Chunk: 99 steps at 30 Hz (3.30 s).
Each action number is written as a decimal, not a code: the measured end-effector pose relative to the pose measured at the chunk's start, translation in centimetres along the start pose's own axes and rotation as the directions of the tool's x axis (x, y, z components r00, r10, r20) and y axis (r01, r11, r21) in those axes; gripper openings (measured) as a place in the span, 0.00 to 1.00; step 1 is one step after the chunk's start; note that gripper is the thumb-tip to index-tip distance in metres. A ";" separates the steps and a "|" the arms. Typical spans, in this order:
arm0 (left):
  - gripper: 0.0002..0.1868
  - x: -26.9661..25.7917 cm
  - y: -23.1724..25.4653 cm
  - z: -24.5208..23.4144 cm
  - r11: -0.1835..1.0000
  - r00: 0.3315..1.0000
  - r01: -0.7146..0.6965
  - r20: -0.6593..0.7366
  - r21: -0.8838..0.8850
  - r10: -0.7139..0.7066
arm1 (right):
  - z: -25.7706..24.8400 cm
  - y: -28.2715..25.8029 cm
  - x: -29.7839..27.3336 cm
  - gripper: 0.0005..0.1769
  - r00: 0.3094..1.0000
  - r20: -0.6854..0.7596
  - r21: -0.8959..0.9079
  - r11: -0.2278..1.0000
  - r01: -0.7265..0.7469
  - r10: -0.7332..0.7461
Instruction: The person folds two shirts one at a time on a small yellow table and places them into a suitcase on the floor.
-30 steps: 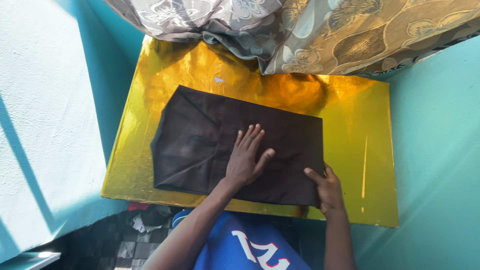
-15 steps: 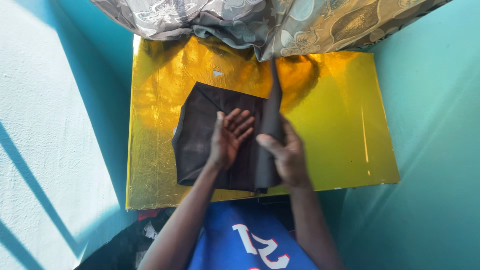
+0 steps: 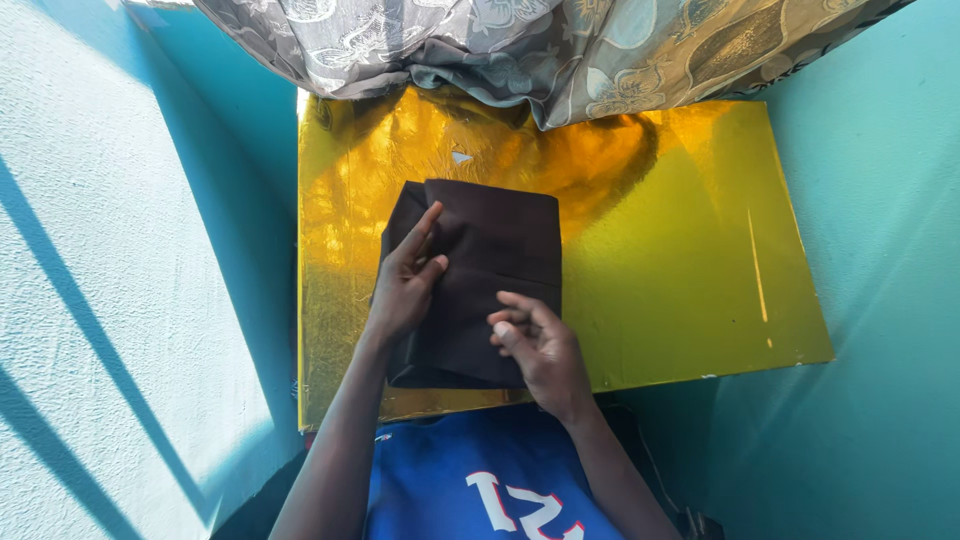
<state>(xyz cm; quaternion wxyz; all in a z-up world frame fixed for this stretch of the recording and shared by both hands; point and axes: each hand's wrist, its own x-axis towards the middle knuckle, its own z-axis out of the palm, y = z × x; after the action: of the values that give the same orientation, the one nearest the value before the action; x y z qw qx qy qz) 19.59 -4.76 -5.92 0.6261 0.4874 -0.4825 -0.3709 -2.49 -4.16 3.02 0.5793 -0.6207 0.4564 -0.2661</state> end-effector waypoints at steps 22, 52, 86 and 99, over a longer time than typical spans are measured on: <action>0.36 -4.6 1.9 -6.6 0.824 0.921 0.327 -0.353 0.463 -0.168 | 4.4 6.2 4.2 0.39 0.896 0.165 -0.814 0.456 0.359 -0.412; 0.38 -7.0 0.8 0.7 0.864 0.961 0.276 -0.127 0.421 -0.245 | -1.0 6.4 16.2 0.50 0.977 0.122 -0.953 0.254 0.164 -0.172; 0.44 11.9 -0.5 7.5 0.544 0.837 -0.401 0.536 0.737 -0.110 | -19.4 9.1 5.6 0.49 0.943 0.037 -0.835 0.508 0.211 -0.331; 0.19 13.2 1.8 4.8 0.771 0.691 0.359 0.405 0.526 -0.599 | -26.2 6.8 11.2 0.26 0.983 0.181 -0.427 0.901 0.077 0.002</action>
<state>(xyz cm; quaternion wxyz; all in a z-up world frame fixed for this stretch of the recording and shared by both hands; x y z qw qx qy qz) 18.40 -17.85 -0.65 0.2212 0.5888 -0.5594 -0.5400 -21.81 -25.89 -0.82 0.4600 -0.7638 0.4385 -0.1132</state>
